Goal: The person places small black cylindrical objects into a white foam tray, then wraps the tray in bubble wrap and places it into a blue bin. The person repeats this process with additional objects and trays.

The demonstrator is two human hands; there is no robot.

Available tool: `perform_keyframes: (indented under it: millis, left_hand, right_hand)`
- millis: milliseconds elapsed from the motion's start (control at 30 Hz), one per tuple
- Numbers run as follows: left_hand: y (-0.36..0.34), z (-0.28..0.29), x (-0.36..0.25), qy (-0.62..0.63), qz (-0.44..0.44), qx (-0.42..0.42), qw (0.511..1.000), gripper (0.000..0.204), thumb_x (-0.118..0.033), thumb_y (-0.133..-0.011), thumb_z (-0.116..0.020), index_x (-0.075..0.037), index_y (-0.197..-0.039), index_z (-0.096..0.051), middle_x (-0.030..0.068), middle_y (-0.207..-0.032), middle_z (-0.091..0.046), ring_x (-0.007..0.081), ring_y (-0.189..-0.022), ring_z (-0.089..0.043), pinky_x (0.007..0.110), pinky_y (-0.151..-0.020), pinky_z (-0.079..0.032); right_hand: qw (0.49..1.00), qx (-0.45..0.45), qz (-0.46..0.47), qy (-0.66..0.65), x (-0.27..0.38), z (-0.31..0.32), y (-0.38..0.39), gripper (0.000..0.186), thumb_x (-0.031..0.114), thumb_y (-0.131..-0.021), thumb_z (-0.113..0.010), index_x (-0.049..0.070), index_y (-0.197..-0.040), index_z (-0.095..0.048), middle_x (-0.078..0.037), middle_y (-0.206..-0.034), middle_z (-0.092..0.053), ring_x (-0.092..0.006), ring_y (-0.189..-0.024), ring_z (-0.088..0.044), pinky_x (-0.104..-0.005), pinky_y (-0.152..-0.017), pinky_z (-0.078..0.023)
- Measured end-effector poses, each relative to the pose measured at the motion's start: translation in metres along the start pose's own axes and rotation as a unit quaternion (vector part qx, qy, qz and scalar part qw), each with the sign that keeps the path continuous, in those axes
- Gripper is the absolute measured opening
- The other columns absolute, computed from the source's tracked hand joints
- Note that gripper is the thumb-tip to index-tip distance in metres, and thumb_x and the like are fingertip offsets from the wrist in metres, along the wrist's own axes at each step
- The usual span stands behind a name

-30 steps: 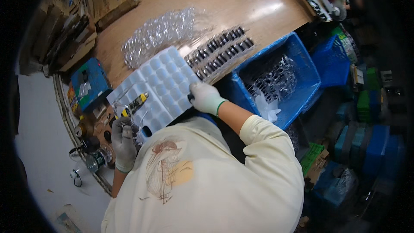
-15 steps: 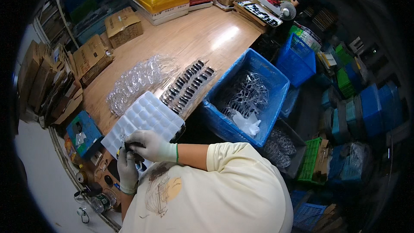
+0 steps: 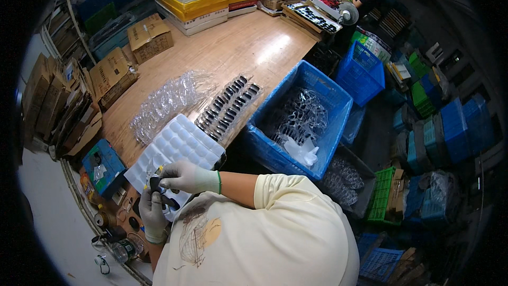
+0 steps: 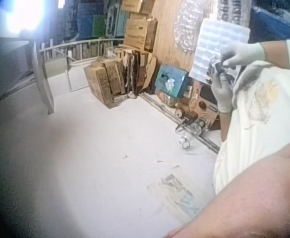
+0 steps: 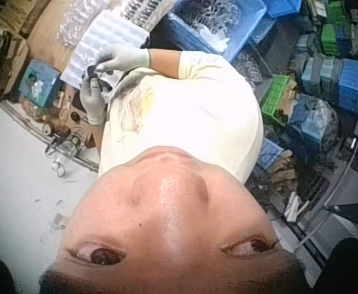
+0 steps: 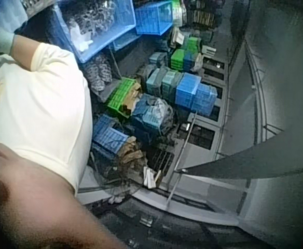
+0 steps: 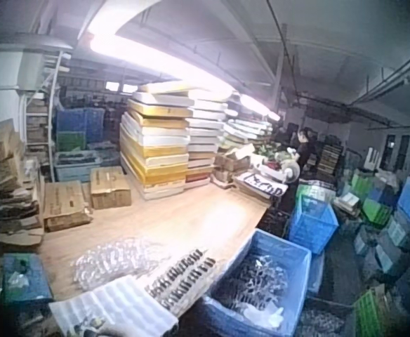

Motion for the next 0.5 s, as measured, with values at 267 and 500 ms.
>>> perform_keyframes:
  millis: [267, 500]
  left_hand:
    - [0.001, -0.001, -0.005, -0.114, -0.07, -0.005, 0.991, 0.016, -0.011, -0.099, -0.054, 0.003, -0.104, -0.06, 0.006, -0.062, -0.065, 0.0123, -0.055, -0.061, 0.027, -0.052, -0.047]
    - [-0.003, -0.005, -0.015, -0.108, -0.114, -0.009, 0.988, 0.016, -0.006, -0.096, -0.054, 0.005, -0.106, -0.059, 0.0071, -0.068, -0.066, 0.0143, -0.055, -0.063, 0.028, -0.053, -0.048]
  right_hand:
    - [0.997, -0.032, -0.048, 0.059, -0.003, 0.005, 0.004, 0.032, 0.032, -0.095, -0.066, 0.0, -0.09, -0.067, -0.003, -0.069, -0.061, -0.0091, -0.062, -0.055, -0.0295, -0.059, -0.047]
    - [0.977, -0.046, 0.08, 0.194, 0.023, 0.0, 0.008, 0.023, 0.021, -0.088, -0.067, 0.0, -0.098, -0.066, -0.023, -0.091, -0.066, -0.0418, -0.083, -0.063, -0.0424, -0.076, -0.05]
Point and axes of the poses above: each hand's wrist, its own y-axis away from the middle knuckle, its own z-axis out of the back of the hand, x = y × z, the point moved 10 cm from there along -y, towards the middle knuckle
